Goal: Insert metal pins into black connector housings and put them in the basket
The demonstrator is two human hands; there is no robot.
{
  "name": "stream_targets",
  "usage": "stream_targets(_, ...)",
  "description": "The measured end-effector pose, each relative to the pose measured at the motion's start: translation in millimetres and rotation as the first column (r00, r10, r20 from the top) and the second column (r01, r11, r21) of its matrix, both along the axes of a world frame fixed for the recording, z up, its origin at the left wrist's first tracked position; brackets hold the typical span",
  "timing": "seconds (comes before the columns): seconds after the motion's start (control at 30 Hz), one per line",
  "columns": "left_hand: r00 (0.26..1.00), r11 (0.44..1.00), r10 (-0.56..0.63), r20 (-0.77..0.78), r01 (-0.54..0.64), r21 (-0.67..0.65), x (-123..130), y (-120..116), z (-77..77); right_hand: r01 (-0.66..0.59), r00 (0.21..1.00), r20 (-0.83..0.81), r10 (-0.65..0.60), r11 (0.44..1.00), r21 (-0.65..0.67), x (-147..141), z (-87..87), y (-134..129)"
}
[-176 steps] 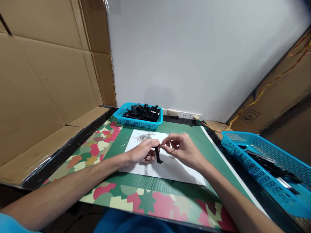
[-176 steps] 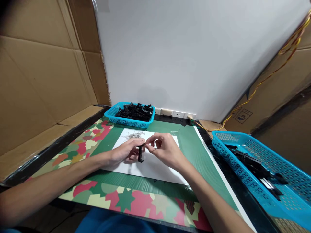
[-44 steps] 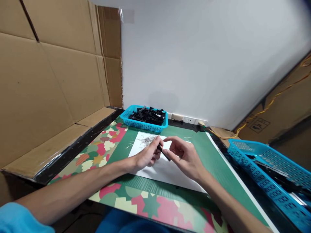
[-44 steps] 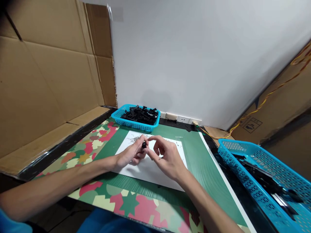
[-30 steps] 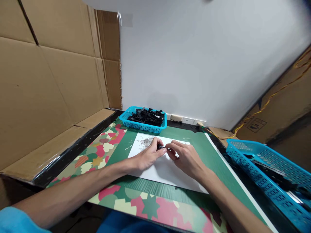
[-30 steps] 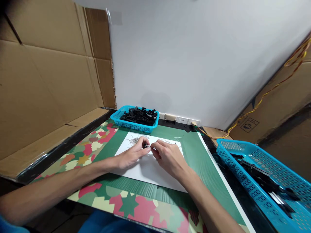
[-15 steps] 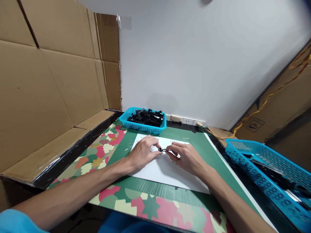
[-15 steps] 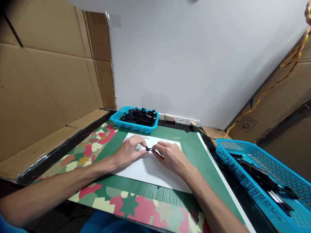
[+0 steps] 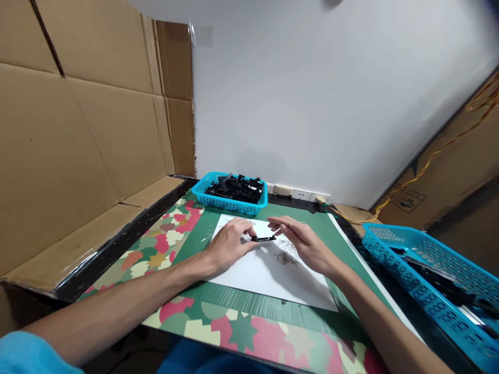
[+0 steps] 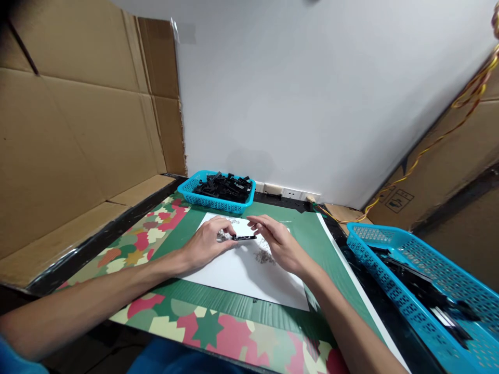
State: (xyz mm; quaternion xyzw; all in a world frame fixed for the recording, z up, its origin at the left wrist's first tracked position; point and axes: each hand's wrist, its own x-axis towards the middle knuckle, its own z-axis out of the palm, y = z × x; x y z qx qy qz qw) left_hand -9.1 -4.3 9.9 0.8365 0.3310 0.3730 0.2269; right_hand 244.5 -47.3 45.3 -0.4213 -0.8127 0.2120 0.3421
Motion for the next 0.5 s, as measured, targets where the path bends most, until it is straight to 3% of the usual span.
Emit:
stream_targets(0.17, 1.0, 1.0, -0.014, -0.007, 0.014, 0.001, -1, 1, -2.3, 0.192, 0.971, 0.118, -0.21, 0.971, 0.145, 1, 9.0, -5)
stream_targets(0.23, 1.0, 1.0, -0.01, -0.008, 0.01, 0.002, -1, 1, -2.6, 0.253, 0.959, 0.094, -0.269, 0.956, 0.148, 3, 8.1, -5)
stream_targets(0.3, 1.0, 1.0, -0.01, -0.012, 0.01, 0.0, -1, 1, -2.9, 0.26, 0.965, 0.004, -0.261, 0.962, 0.085, 2, 4.0, -4)
stream_targets(0.5, 1.0, 1.0, -0.017, -0.018, 0.017, -0.01, 0, 5, -5.4, 0.097, 0.981, -0.164, -0.103, 0.994, -0.039, -21, -13.3, 3)
